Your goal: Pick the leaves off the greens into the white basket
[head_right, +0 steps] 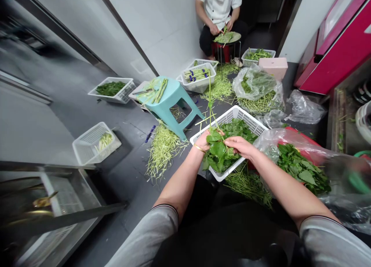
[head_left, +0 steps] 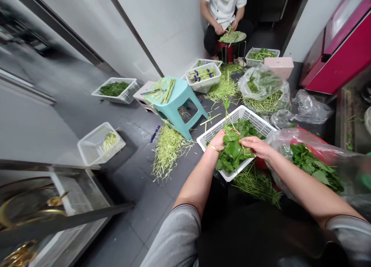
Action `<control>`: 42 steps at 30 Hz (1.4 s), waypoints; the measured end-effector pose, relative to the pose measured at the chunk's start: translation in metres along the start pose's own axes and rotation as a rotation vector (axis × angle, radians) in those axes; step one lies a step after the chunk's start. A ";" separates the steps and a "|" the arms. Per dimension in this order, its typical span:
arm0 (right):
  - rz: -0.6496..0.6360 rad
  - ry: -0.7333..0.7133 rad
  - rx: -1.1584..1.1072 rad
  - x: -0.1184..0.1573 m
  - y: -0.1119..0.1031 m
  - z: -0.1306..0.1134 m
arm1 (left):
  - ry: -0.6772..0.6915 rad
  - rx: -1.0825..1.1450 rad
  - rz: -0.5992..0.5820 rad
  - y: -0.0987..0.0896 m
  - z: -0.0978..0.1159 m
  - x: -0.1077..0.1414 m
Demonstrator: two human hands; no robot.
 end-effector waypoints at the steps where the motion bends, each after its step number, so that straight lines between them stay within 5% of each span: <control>1: -0.006 0.008 -0.063 0.001 0.004 0.002 | -0.005 -0.010 -0.006 0.001 0.001 0.001; 11: 0.271 -0.032 0.191 -0.003 -0.010 -0.007 | 0.002 -0.212 0.079 0.002 0.001 0.003; 18: 0.054 -0.009 0.227 -0.006 0.000 0.002 | 0.043 -0.321 0.022 0.001 0.009 0.003; 24: 0.163 -0.005 0.056 -0.010 -0.019 0.005 | 0.021 -0.299 0.013 0.000 0.008 0.003; 31: 0.063 -0.017 0.201 -0.011 -0.005 0.000 | 0.037 -0.348 0.003 0.000 0.007 0.002; 37: 0.060 0.023 0.192 -0.015 -0.015 0.005 | 0.059 -0.464 -0.058 0.003 0.008 -0.001; 40: 0.083 -0.026 0.371 -0.011 -0.019 -0.004 | 0.020 -0.406 -0.140 0.005 0.005 0.000; 42: 0.257 -0.184 0.638 -0.006 -0.025 -0.018 | -0.028 -0.372 -0.179 0.004 0.003 0.001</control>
Point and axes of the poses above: each hand's wrist, its own x-axis away from the middle knuckle, its own y-axis out of the palm, z = x × y, the point moved 3 cm from there along -x, towards the middle knuckle, and after that the axes turned 13 degrees about y, right-handed, at the moved point
